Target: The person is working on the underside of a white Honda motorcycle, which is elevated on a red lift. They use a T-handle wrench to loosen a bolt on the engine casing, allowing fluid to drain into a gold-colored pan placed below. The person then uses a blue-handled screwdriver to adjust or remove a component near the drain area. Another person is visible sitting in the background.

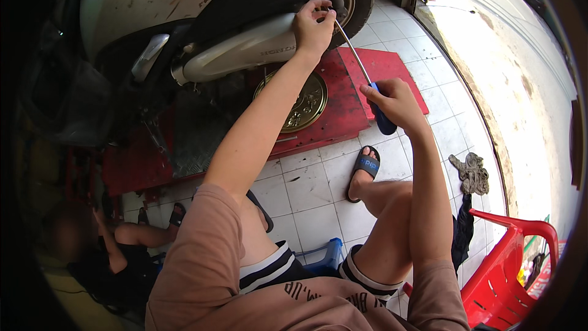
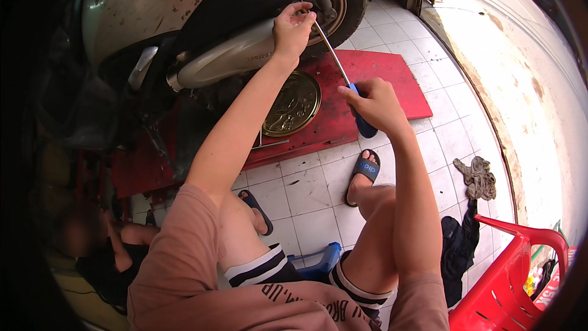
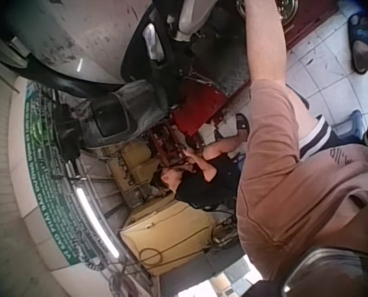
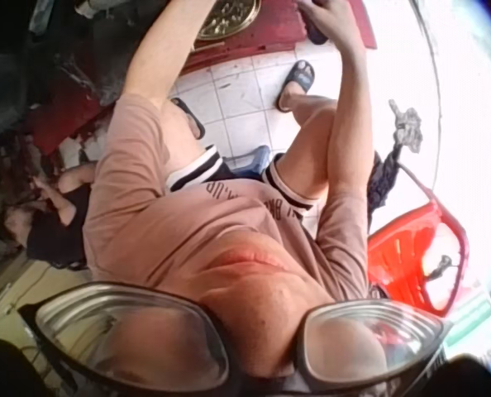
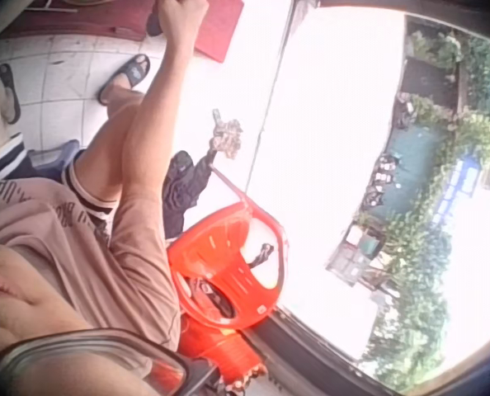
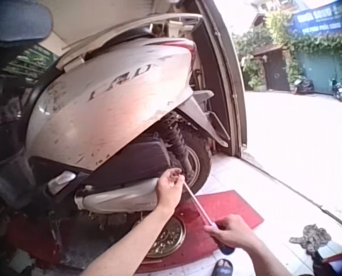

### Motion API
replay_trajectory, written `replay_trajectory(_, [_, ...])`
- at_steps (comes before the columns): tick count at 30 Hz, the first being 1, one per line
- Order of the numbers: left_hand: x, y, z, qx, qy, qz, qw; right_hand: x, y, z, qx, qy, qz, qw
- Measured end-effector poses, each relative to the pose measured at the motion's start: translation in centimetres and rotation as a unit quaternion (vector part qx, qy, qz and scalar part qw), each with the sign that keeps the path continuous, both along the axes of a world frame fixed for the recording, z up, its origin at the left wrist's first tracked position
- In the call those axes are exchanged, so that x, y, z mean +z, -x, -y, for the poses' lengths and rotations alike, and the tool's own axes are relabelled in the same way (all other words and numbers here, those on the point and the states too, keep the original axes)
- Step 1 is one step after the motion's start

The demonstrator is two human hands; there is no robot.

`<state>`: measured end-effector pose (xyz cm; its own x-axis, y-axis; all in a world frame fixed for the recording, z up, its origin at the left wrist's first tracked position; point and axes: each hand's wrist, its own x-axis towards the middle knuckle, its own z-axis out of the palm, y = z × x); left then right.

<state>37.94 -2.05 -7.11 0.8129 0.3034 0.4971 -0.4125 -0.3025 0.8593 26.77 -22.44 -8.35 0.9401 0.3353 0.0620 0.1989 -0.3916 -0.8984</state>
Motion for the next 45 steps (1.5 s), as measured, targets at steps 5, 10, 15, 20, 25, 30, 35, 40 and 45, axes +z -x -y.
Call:
replay_trajectory(5, [1.3,0.9,0.9,0.030,0.001,-0.046,0.999,0.7,0.0,-0.3,-0.019,0.003,0.006,1.000])
replay_trajectory(10, [2.0,1.0,1.4,0.049,0.034,-0.071,0.996,1.4,0.0,-0.7,-0.027,0.030,0.005,0.999])
replay_trajectory(15, [2.7,1.5,1.9,0.056,0.031,-0.099,0.993,1.1,-0.1,-0.1,-0.026,0.025,0.007,0.999])
replay_trajectory(20, [2.2,1.0,0.9,0.035,0.048,-0.065,0.996,1.2,-0.1,-0.5,-0.018,0.019,0.018,0.999])
replay_trajectory(25, [1.5,5.9,1.1,-0.136,0.272,-0.132,0.944,3.4,0.9,-2.1,0.073,-0.353,-0.330,0.872])
replay_trajectory(30, [0.9,11.0,1.5,-0.384,0.342,-0.188,0.837,3.4,0.0,-1.0,0.253,-0.589,-0.480,0.599])
replay_trajectory(35, [0.6,10.1,2.5,-0.411,0.363,-0.204,0.811,3.6,0.4,-1.9,0.235,-0.588,-0.472,0.613])
replay_trajectory(40, [0.5,9.2,3.1,-0.375,0.439,-0.188,0.794,6.6,3.4,-2.9,-0.079,-0.316,-0.233,0.916])
replay_trajectory(45, [1.2,9.2,4.5,-0.347,0.454,-0.205,0.794,9.0,7.2,-0.4,-0.169,-0.024,0.071,0.983])
